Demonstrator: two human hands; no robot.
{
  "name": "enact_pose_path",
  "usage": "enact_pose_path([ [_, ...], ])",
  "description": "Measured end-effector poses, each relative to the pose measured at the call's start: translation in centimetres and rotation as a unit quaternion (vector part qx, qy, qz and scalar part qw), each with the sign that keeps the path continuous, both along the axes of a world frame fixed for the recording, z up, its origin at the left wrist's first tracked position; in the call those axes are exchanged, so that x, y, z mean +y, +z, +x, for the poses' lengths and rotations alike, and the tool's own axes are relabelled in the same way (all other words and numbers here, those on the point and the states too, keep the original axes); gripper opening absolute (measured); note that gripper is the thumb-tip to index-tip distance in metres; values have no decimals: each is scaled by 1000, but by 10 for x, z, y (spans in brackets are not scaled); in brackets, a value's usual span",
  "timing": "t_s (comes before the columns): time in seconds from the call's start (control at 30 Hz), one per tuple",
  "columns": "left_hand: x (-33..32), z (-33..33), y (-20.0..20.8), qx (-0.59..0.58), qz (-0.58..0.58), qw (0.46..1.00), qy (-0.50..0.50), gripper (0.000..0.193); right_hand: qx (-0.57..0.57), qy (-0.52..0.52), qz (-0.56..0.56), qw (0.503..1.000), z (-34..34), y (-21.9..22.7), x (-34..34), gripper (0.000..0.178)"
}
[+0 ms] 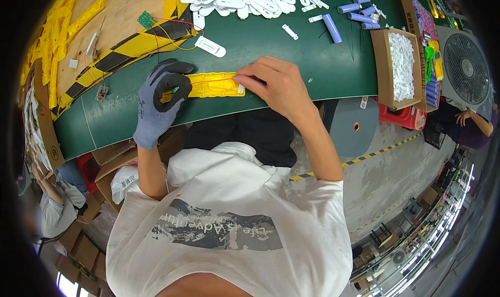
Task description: The recorder is assembling yellow flashlights on a factory assembly line, inserting internal components and circuit boards.
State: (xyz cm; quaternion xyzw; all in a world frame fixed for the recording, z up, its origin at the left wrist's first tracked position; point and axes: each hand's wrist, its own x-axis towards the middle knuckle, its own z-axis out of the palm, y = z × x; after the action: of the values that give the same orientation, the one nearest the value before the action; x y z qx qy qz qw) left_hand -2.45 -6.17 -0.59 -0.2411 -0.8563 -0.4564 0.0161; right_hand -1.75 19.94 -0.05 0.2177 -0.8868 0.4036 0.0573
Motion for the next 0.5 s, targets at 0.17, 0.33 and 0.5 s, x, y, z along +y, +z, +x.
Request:
enact_pose_path([
  [0.17, -1, -1, 1, 2, -5, 1000, 3, 19, -15, 8, 2, 1000, 1, 6, -5, 9],
  [0.33, 5, -3, -1, 6, -7, 1000, -9, 20, -131, -118, -120, 977, 15, 5, -11, 21],
  [0.5, 0, 5, -6, 6, -25, 999, 25, 22, -227, -100, -66, 966, 10, 16, -14, 21],
])
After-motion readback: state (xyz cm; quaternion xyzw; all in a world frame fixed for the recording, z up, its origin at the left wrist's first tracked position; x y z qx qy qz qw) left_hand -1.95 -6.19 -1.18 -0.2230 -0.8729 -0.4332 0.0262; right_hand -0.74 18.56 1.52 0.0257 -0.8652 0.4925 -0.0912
